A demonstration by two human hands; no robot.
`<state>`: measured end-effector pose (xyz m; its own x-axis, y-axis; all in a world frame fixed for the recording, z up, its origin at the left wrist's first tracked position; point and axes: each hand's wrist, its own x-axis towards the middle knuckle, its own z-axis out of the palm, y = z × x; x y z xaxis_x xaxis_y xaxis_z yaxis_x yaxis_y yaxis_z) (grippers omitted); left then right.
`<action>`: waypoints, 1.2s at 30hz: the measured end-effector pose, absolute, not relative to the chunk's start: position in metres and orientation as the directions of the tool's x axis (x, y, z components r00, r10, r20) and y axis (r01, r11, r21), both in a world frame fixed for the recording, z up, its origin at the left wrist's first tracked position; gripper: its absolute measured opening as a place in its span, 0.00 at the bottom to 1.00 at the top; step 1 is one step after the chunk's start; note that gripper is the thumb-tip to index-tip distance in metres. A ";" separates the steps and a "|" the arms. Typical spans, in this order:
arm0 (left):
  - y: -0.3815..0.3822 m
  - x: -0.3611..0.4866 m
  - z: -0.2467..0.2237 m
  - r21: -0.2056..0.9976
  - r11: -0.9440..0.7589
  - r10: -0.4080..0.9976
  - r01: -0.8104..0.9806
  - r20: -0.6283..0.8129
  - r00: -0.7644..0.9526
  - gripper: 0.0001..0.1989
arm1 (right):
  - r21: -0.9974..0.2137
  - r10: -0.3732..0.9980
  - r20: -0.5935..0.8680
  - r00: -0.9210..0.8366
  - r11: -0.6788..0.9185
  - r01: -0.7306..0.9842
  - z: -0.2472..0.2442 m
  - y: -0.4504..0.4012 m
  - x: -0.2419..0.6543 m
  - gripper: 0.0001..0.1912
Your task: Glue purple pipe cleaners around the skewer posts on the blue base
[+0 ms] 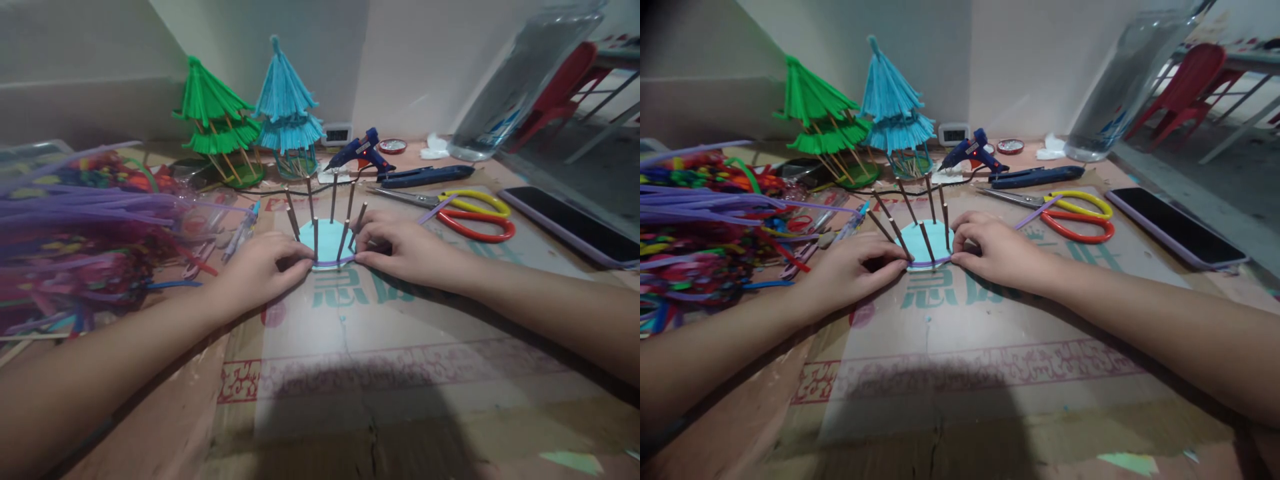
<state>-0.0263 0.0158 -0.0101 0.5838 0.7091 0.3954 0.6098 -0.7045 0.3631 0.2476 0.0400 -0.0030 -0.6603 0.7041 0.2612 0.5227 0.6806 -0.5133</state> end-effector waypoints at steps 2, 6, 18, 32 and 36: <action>0.017 -0.026 -0.011 0.398 -0.683 0.731 0.612 0.377 0.569 0.09 | -0.515 0.706 0.259 -0.659 0.678 0.524 -0.002 0.040 0.247 0.06; 0.017 -0.025 -0.011 0.430 -0.658 0.753 0.619 0.345 0.560 0.09 | -0.503 0.710 0.257 -0.655 0.678 0.537 0.000 0.044 0.247 0.07; 0.017 -0.025 -0.009 0.420 -0.660 0.750 0.623 0.334 0.570 0.10 | -0.512 0.695 0.246 -0.675 0.685 0.518 0.005 0.049 0.249 0.05; 0.008 -0.024 -0.003 0.241 -0.703 0.699 0.669 0.407 0.589 0.10 | -0.489 0.676 0.235 -0.698 0.703 0.516 -0.001 0.049 0.250 0.10; -0.001 -0.025 -0.003 -0.091 -0.808 0.492 0.581 0.437 0.753 0.11 | -0.485 0.672 0.248 -0.698 0.710 0.511 -0.002 0.049 0.251 0.11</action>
